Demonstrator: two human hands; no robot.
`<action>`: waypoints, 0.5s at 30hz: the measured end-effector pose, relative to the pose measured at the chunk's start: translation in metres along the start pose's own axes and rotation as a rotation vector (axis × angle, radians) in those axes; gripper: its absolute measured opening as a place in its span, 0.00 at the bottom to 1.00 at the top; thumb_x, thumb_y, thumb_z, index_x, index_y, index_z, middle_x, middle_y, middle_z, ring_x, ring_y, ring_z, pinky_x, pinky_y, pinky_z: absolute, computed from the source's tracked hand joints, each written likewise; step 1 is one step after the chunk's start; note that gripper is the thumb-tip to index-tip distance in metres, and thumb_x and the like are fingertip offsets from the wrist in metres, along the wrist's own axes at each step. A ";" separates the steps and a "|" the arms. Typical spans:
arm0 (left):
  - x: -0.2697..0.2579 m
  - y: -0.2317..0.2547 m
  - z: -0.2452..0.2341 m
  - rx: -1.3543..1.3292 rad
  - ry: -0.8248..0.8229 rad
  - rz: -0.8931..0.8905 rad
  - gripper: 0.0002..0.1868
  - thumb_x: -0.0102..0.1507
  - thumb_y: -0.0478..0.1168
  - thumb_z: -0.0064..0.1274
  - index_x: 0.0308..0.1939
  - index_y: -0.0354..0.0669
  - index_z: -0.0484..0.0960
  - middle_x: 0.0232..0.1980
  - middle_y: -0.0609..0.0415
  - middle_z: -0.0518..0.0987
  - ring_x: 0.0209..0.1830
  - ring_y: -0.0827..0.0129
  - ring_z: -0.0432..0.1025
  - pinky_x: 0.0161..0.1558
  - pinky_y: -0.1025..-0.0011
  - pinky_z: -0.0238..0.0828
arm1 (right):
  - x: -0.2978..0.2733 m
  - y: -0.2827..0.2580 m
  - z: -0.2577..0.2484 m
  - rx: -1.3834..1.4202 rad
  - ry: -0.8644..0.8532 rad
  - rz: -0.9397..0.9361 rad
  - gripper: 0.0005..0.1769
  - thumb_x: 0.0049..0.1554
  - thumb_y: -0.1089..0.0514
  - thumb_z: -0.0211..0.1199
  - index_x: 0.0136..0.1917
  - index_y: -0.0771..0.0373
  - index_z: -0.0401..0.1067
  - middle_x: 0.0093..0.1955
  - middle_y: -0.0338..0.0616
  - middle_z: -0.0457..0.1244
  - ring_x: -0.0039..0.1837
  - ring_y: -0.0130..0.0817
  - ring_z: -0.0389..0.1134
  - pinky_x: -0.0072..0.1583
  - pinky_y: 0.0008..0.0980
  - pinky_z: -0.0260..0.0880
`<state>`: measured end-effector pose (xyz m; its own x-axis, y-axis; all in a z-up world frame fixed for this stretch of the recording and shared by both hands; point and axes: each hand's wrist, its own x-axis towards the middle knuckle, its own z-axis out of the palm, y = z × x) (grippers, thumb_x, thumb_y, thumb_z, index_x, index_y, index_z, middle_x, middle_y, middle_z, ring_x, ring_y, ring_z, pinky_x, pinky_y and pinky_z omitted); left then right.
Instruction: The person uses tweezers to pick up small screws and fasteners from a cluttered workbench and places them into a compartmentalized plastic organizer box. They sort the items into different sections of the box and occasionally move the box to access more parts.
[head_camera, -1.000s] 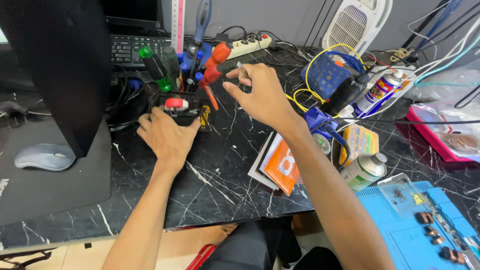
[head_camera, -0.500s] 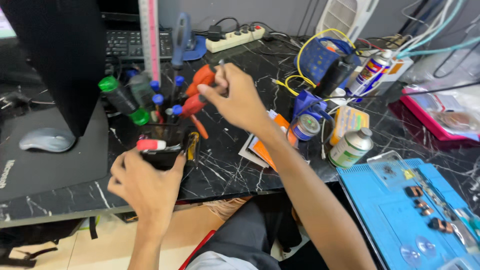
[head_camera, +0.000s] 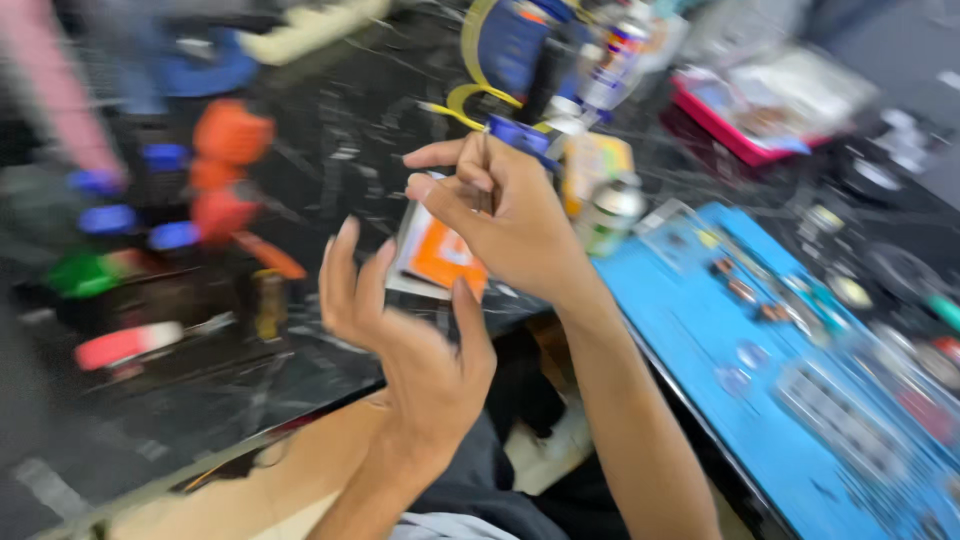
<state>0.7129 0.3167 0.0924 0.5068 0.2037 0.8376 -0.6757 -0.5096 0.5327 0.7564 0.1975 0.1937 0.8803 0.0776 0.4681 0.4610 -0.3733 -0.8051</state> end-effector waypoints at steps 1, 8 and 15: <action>0.002 0.005 0.015 -0.043 -0.032 -0.007 0.28 0.80 0.46 0.53 0.77 0.34 0.63 0.86 0.30 0.58 0.91 0.36 0.53 0.93 0.32 0.54 | -0.012 -0.002 -0.015 -0.027 0.035 0.031 0.27 0.69 0.53 0.67 0.42 0.50 0.48 0.68 0.54 0.74 0.73 0.33 0.77 0.56 0.30 0.75; -0.008 0.080 0.114 -0.724 -0.568 -0.019 0.21 0.78 0.31 0.49 0.75 0.37 0.67 0.72 0.44 0.76 0.73 0.47 0.75 0.75 0.49 0.69 | -0.104 -0.004 -0.116 -0.129 0.374 0.203 0.22 0.75 0.51 0.58 0.45 0.51 0.49 0.52 0.41 0.57 0.45 0.25 0.60 0.55 0.34 0.70; -0.064 0.170 0.157 -1.078 -0.953 -0.071 0.17 0.84 0.38 0.39 0.72 0.35 0.76 0.81 0.32 0.70 0.82 0.35 0.74 0.71 0.45 0.81 | -0.208 -0.003 -0.182 -0.091 0.691 0.321 0.13 0.77 0.54 0.50 0.54 0.51 0.47 0.92 0.59 0.54 0.71 0.22 0.62 0.69 0.31 0.67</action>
<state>0.6497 0.0863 0.1108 0.4227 -0.6442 0.6374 -0.4839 0.4343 0.7598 0.5515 0.0140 0.1647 0.6854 -0.6317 0.3620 0.1574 -0.3570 -0.9208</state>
